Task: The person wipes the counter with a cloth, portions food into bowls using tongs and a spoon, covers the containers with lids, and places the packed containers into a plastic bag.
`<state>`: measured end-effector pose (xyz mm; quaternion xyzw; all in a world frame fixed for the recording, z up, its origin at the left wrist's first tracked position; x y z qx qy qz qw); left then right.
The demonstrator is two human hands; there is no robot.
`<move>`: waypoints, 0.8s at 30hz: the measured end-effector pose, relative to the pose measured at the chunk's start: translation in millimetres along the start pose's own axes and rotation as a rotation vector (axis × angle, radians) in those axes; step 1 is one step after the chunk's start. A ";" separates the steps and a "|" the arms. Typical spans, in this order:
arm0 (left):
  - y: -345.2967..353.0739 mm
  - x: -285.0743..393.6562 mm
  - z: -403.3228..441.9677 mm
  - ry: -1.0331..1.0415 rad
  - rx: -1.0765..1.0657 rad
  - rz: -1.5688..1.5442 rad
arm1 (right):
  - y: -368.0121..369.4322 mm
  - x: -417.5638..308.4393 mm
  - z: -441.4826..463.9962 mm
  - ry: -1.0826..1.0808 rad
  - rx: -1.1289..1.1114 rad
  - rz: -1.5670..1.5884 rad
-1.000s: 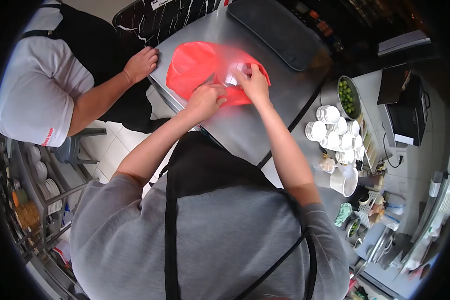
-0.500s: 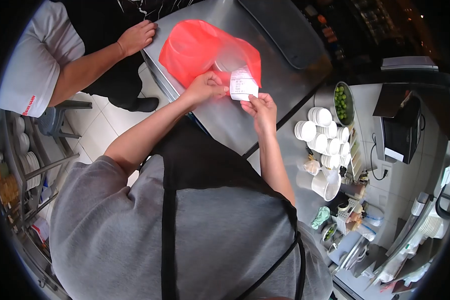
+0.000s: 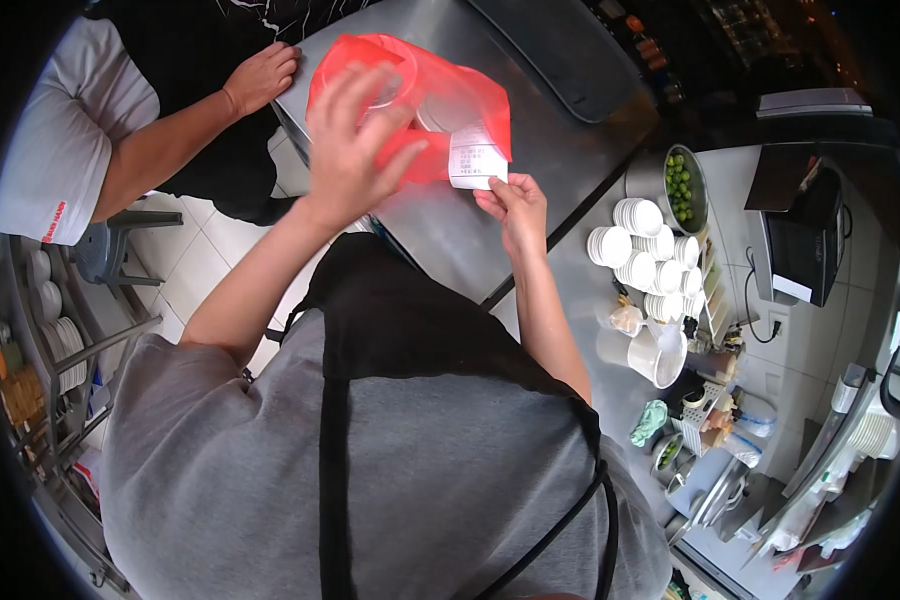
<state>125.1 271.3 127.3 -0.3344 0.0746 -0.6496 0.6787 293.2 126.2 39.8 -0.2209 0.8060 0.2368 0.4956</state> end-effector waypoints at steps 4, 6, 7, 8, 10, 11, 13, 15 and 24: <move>-7.4 -27.3 4.6 -0.153 0.135 0.202 | -0.1 0.2 -0.1 -0.001 0.002 -0.007; -7.1 -43.3 2.2 -0.303 0.104 0.194 | -0.1 0.7 1.3 -0.007 0.009 -0.022; -7.3 -48.4 2.2 -0.303 0.105 0.194 | 0.3 0.8 1.7 -0.007 0.008 -0.023; -6.7 -54.9 1.8 -0.380 0.098 0.090 | 0.2 0.9 1.8 -0.015 0.013 -0.031; -5.6 -63.7 -0.7 -0.457 0.090 -0.016 | -0.4 1.8 1.8 -0.021 0.018 -0.040; -3.2 -68.5 -3.8 -0.559 0.049 -0.135 | -0.8 2.4 2.2 -0.029 0.027 -0.074; -0.5 -71.4 -6.1 -0.659 0.006 -0.256 | -2.3 3.8 3.3 -0.038 0.039 -0.107; 2.0 -70.3 -6.7 -0.739 -0.042 -0.380 | -5.5 5.1 5.4 -0.067 0.050 -0.229; 1.8 -22.7 2.5 0.031 0.167 0.040 | -10.0 4.0 13.7 -0.303 0.037 -0.366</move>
Point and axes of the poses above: each hand's wrist, its own z-axis towards the middle knuckle, its own y-axis out of the palm, x = y × z, the point moved 2 cm from there along z, towards the middle knuckle, and after that the axes turned 1 degree about x, right-handed, at the moved point
